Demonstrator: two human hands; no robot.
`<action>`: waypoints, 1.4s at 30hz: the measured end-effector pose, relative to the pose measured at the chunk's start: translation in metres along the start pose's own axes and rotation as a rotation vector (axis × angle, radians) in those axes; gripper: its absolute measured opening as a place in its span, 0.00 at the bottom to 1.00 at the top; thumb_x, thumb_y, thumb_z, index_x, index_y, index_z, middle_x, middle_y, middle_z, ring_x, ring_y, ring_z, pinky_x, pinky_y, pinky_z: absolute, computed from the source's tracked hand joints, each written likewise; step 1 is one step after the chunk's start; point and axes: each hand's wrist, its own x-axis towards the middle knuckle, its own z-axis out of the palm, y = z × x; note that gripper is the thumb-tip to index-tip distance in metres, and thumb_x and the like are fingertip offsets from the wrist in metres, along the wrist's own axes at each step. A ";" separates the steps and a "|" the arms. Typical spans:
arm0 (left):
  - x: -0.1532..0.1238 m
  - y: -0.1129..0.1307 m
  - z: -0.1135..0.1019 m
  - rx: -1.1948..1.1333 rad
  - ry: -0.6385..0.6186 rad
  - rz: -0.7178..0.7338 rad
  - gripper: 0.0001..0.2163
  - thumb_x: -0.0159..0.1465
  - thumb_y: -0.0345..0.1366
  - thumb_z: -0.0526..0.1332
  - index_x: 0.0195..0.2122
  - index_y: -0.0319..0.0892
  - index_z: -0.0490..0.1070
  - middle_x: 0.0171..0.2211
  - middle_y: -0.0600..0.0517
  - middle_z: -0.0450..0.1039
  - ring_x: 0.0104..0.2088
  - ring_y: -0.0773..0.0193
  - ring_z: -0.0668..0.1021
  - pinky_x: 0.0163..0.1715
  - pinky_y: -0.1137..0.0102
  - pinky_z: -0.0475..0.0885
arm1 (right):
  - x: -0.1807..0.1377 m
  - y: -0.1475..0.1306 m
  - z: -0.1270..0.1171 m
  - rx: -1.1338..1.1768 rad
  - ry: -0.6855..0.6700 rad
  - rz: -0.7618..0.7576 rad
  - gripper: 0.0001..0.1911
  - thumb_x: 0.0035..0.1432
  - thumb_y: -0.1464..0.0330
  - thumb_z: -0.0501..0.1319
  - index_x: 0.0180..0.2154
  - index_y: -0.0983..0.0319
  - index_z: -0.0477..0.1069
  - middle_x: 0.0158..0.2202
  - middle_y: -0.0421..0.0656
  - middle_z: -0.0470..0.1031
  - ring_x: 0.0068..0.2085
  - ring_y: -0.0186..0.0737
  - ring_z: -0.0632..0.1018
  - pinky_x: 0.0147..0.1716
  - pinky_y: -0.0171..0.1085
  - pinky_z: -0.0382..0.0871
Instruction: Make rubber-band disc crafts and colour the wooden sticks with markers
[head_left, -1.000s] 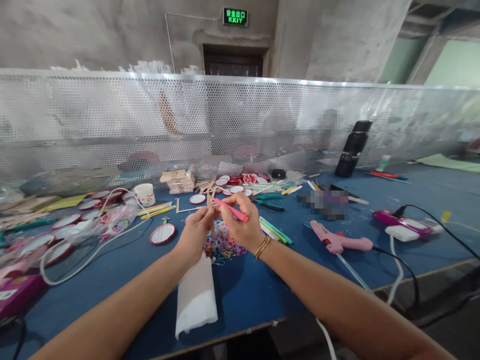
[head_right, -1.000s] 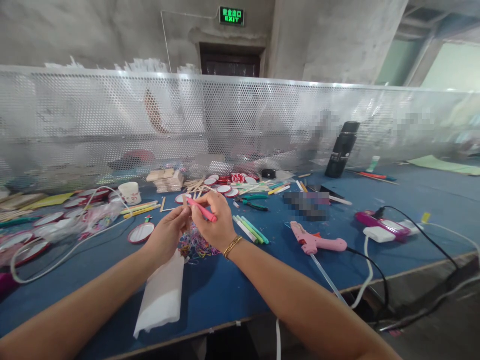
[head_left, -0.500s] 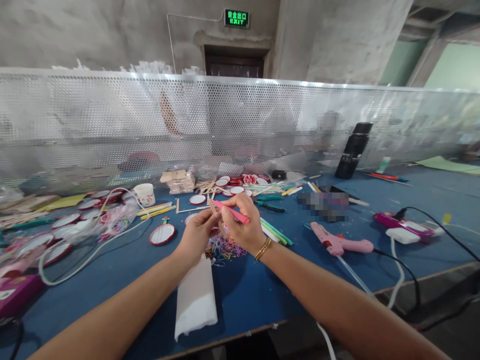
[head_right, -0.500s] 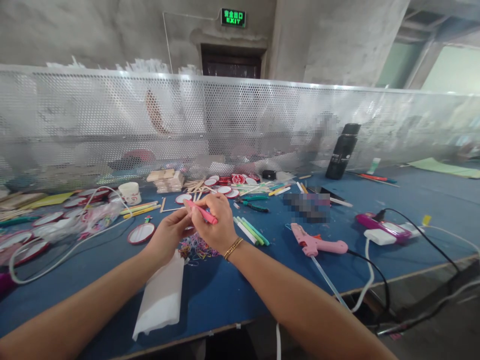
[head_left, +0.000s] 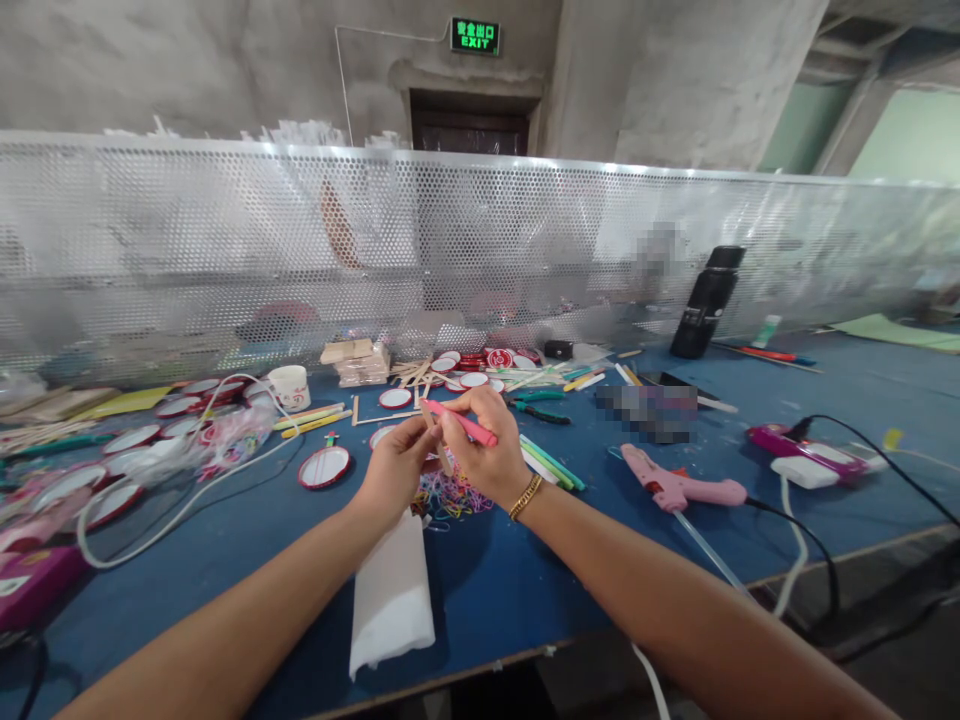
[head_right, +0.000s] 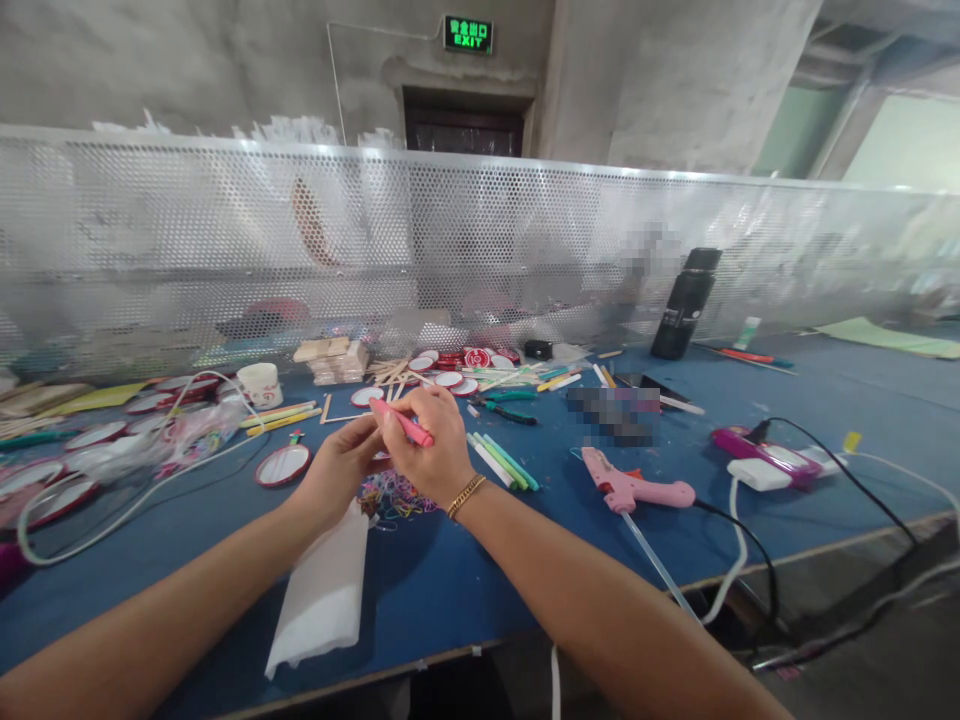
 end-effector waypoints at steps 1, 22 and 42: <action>0.000 0.000 0.000 -0.001 0.003 0.002 0.21 0.51 0.51 0.69 0.38 0.41 0.77 0.34 0.51 0.76 0.32 0.65 0.76 0.32 0.70 0.73 | 0.000 0.000 0.000 -0.002 0.002 0.003 0.04 0.60 0.69 0.58 0.31 0.58 0.67 0.30 0.41 0.73 0.35 0.40 0.73 0.42 0.43 0.66; 0.000 -0.002 -0.001 0.020 -0.013 0.013 0.20 0.54 0.51 0.68 0.41 0.42 0.76 0.35 0.51 0.76 0.31 0.66 0.75 0.31 0.72 0.73 | 0.000 -0.001 0.001 0.016 0.005 -0.009 0.03 0.60 0.69 0.58 0.32 0.58 0.68 0.31 0.40 0.73 0.35 0.39 0.73 0.43 0.43 0.66; 0.001 -0.003 -0.001 0.015 0.013 0.005 0.22 0.51 0.52 0.69 0.40 0.41 0.76 0.35 0.51 0.76 0.30 0.67 0.74 0.30 0.73 0.74 | -0.001 0.001 0.002 -0.002 0.022 0.000 0.03 0.60 0.69 0.58 0.33 0.59 0.69 0.32 0.41 0.74 0.36 0.39 0.73 0.40 0.41 0.67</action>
